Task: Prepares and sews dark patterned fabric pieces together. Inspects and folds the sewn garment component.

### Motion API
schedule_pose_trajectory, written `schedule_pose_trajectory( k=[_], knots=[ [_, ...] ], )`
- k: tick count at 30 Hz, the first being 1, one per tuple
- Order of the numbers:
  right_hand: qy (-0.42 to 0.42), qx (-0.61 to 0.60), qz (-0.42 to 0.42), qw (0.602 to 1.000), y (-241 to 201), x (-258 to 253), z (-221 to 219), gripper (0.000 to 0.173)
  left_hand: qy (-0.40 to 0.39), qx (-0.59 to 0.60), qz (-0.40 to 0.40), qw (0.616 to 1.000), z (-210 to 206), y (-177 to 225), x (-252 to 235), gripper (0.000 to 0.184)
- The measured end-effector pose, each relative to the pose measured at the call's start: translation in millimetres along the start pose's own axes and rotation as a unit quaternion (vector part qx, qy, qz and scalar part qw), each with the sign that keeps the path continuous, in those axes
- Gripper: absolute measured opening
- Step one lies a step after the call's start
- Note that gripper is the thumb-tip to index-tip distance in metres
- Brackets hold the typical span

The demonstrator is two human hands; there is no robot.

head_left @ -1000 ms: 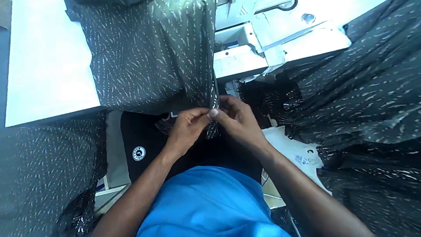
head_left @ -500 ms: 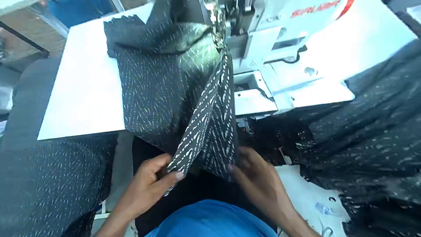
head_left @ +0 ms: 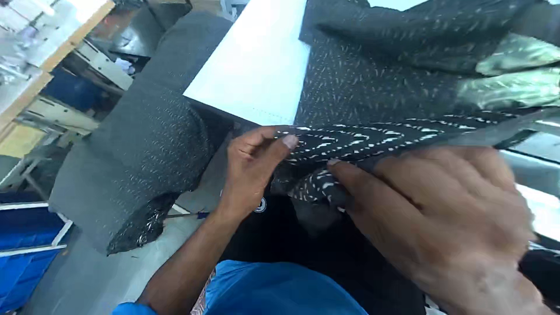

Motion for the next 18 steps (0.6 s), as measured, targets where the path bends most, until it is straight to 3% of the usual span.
schedule_pose_trajectory(
  k=[5, 10, 18],
  knots=[
    [-0.076, -0.086, -0.074, 0.991, 2.1, -47.2, -9.4, 0.015, 0.024, 0.085, 0.013, 0.996, -4.0, -4.7, 6.9, 0.009],
    [-0.16, -0.149, -0.045, 0.975, 6.3, -60.1, -13.5, 0.025, 0.022, 0.126, 0.025, 0.992, 1.2, -5.7, 6.2, 0.014],
    [-0.147, -0.143, -0.102, 0.973, 8.9, -67.0, -24.4, 0.011, 0.012, 0.117, 0.03, 0.993, 1.6, -2.3, 7.7, 0.024]
  ],
)
Point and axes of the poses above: each hand's wrist, its own x-axis away from the middle knuckle, its own z-axis out of the back of the hand, y = z × x, the point moved 1 cm from there along -x, towards the middle knuckle, and after that the axes turned 9 degrees about x, right-handed, at the moved point
